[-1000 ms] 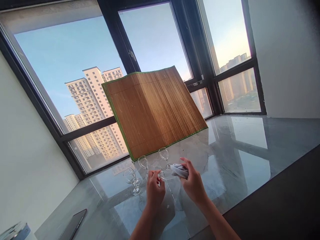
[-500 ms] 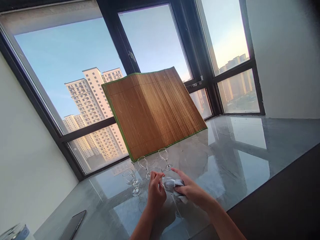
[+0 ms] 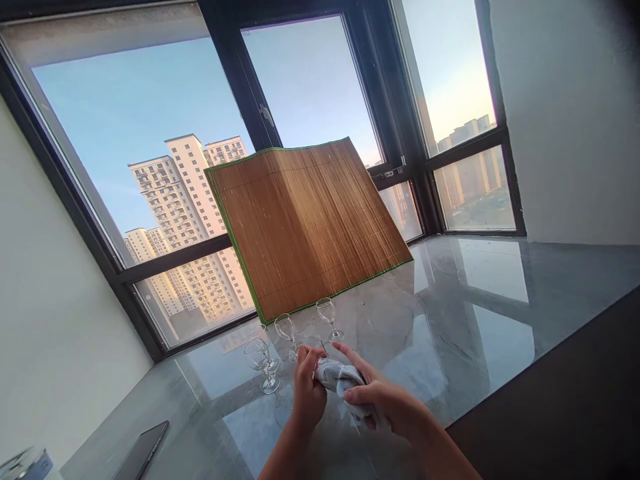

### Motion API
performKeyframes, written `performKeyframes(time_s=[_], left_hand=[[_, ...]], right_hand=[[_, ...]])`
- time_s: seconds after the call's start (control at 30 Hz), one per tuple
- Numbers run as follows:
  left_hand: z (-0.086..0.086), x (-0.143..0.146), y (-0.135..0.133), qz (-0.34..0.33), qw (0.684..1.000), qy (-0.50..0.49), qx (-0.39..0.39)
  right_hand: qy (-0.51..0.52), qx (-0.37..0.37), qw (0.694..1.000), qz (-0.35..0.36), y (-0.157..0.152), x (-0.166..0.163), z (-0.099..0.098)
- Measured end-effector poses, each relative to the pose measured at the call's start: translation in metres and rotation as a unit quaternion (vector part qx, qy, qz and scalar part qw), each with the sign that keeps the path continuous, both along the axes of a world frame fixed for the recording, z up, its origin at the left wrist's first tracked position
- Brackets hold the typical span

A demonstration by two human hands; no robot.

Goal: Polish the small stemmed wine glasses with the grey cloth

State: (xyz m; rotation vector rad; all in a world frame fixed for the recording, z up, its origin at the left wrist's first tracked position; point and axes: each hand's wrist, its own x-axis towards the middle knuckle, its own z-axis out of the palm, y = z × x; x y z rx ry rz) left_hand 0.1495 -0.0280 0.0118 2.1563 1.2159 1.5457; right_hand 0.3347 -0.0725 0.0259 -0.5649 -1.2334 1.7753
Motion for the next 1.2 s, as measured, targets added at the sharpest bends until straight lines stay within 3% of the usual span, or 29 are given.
performKeyframes(time_s=[0.33, 0.8, 1.03, 1.2], left_hand=[[-0.008, 0.002, 0.005, -0.007, 0.999, -0.05, -0.015], [-0.004, 0.006, 0.005, -0.017, 0.999, -0.024, -0.043], [-0.005, 0.005, 0.013, 0.03, 0.995, -0.032, -0.095], [-0.005, 0.007, 0.015, 0.02, 0.99, -0.077, -0.115]], right_hand=[[-0.008, -0.026, 1.0, 0.01, -0.007, -0.018, 0.007], [-0.061, 0.054, 0.989, -0.127, -0.006, -0.031, 0.009], [-0.043, 0.026, 0.984, -0.17, -0.002, -0.032, 0.012], [0.023, -0.019, 0.979, -0.203, -0.005, -0.032, 0.019]])
